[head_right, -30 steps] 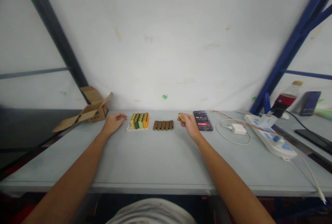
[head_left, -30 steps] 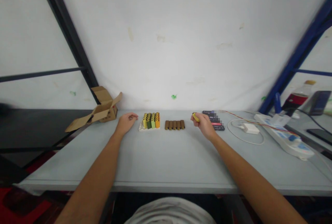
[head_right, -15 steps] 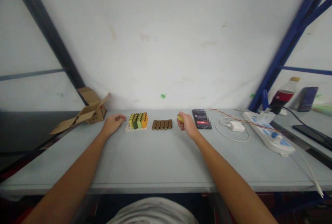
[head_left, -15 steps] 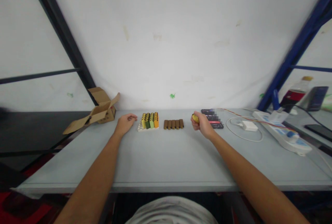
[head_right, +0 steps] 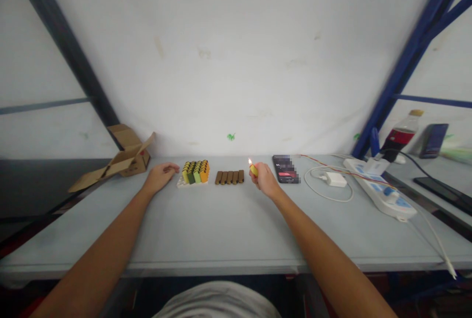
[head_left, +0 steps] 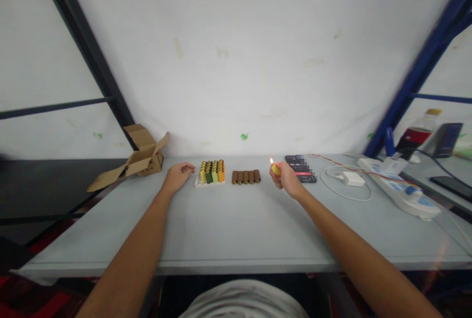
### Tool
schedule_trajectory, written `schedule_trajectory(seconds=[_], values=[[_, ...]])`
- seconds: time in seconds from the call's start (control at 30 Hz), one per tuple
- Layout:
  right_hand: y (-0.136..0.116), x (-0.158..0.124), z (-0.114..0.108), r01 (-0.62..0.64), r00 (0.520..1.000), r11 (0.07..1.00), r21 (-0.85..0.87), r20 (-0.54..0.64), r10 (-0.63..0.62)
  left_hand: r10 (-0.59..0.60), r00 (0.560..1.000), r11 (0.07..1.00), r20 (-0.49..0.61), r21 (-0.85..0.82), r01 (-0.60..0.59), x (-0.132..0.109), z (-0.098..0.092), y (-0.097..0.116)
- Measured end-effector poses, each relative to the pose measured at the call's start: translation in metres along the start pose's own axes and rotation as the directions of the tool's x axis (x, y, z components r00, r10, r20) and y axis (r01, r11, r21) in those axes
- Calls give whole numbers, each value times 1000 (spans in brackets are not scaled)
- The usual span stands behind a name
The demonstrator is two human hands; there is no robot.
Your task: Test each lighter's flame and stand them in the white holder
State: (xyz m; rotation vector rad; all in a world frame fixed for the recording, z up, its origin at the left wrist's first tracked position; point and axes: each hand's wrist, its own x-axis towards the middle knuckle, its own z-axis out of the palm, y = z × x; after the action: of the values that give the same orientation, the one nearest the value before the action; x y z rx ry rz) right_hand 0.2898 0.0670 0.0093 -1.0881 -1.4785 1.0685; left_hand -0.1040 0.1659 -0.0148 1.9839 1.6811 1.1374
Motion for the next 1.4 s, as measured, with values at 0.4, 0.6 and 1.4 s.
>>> schedule_trajectory(seconds=[0.4, 0.6, 1.4], values=[[6, 0, -4, 50, 996, 996, -75, -70, -56, 8, 1000, 1000, 10, -4, -8, 0, 1, 1], [3, -1, 1, 29, 998, 996, -86, -55, -34, 81, 996, 995, -43, 59, -78, -1, -7, 19], [-1, -16, 39, 255, 957, 949, -185, 186, -221, 515, 857, 807, 24, -351, -475, -55, 43, 143]])
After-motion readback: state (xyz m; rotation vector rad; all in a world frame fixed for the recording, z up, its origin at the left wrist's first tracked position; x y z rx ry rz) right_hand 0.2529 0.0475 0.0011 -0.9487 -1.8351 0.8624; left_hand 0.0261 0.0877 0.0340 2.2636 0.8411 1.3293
